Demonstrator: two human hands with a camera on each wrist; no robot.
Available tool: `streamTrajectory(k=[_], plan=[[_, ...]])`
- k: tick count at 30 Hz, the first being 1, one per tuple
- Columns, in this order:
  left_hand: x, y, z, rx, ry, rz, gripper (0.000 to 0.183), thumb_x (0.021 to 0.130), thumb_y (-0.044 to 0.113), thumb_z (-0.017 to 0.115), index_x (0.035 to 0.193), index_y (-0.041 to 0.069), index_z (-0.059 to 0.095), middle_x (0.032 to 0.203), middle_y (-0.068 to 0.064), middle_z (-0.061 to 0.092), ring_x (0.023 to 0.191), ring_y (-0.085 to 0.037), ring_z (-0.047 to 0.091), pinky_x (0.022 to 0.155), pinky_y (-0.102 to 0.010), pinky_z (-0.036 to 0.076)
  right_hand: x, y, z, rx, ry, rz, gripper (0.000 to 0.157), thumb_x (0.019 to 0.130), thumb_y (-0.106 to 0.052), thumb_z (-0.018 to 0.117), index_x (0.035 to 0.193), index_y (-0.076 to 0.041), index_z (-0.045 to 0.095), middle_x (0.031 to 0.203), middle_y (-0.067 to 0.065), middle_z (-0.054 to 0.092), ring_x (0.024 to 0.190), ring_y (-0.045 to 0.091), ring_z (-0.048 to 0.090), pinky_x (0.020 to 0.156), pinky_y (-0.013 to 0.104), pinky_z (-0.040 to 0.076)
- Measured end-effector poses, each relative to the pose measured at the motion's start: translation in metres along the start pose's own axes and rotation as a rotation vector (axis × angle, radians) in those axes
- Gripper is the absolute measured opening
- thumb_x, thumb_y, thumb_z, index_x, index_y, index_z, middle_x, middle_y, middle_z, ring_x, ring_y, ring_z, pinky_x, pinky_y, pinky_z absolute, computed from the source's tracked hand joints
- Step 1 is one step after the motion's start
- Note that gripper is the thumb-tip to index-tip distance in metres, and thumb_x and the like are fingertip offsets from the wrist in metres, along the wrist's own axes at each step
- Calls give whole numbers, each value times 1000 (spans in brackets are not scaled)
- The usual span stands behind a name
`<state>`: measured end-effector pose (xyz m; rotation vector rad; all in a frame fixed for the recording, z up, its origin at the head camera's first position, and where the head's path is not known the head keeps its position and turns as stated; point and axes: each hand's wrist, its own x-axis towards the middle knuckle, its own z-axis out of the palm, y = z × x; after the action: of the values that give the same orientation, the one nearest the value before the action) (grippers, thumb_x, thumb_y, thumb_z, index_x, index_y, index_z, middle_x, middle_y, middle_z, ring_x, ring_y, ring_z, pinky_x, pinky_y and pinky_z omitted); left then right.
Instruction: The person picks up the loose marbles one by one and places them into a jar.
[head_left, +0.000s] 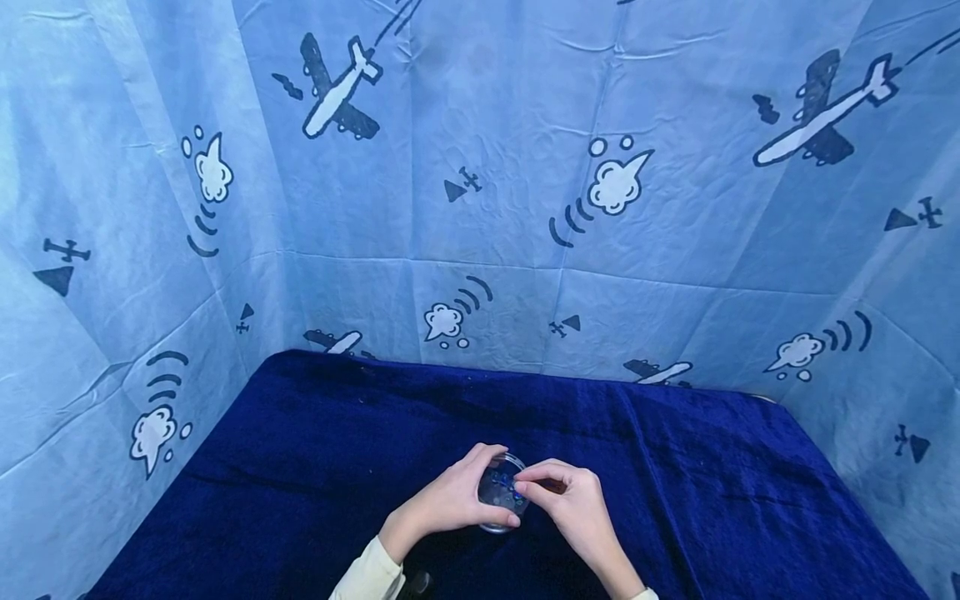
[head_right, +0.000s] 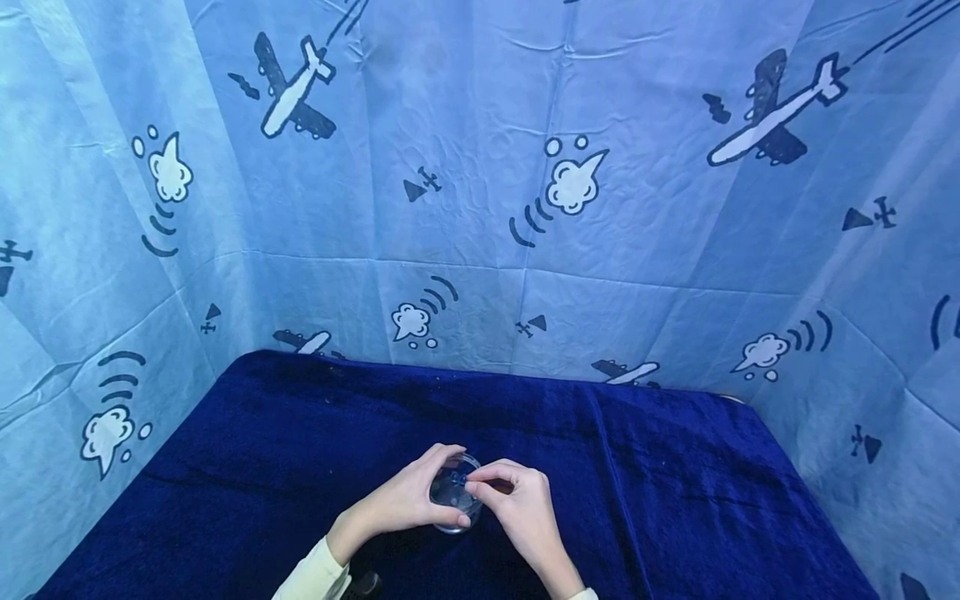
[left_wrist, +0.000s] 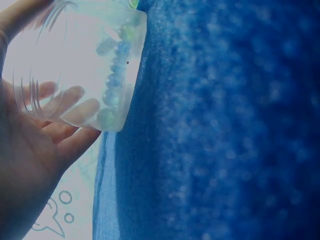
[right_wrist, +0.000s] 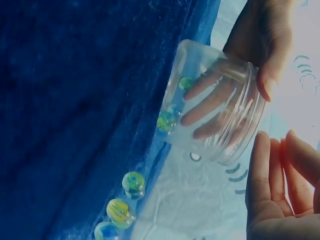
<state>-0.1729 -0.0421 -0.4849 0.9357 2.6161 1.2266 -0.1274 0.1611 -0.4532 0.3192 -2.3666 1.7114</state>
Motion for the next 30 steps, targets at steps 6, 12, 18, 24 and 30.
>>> streamTrajectory(k=[6,12,18,24,30], plan=[[-1,-1,0,-13,-8,-14,89,81,51,85,149,10,46,138,-4,54,125,-18,57,102,-35,49,2,0,-8,-11,34,-46,7,83,2,83,84,-5,80,86,6,76,76,7,67,66,20,54],[0,-1,1,-14,-7,-5,91,80,51,86,150,8,46,138,-4,54,128,-19,56,105,-37,47,5,1,-23,-40,68,19,6,84,0,83,88,-4,80,89,8,77,78,8,69,69,21,54],[2,0,0,-7,-8,-17,92,80,50,87,151,9,46,139,-5,55,129,-19,56,107,-37,46,13,9,-45,-111,106,128,8,86,-3,82,94,-2,80,92,7,77,80,8,70,73,21,54],[1,1,-1,-12,-11,-18,92,80,50,86,151,9,46,139,-5,55,130,-19,55,108,-38,46,18,20,-64,-133,97,223,13,88,-6,81,99,1,80,96,8,78,84,7,70,78,21,53],[1,2,-1,-7,-8,-4,91,80,49,86,151,8,46,139,-5,55,130,-20,55,108,-37,45,18,25,-73,-147,60,234,14,89,-8,81,99,2,79,94,7,78,83,8,70,77,22,52]])
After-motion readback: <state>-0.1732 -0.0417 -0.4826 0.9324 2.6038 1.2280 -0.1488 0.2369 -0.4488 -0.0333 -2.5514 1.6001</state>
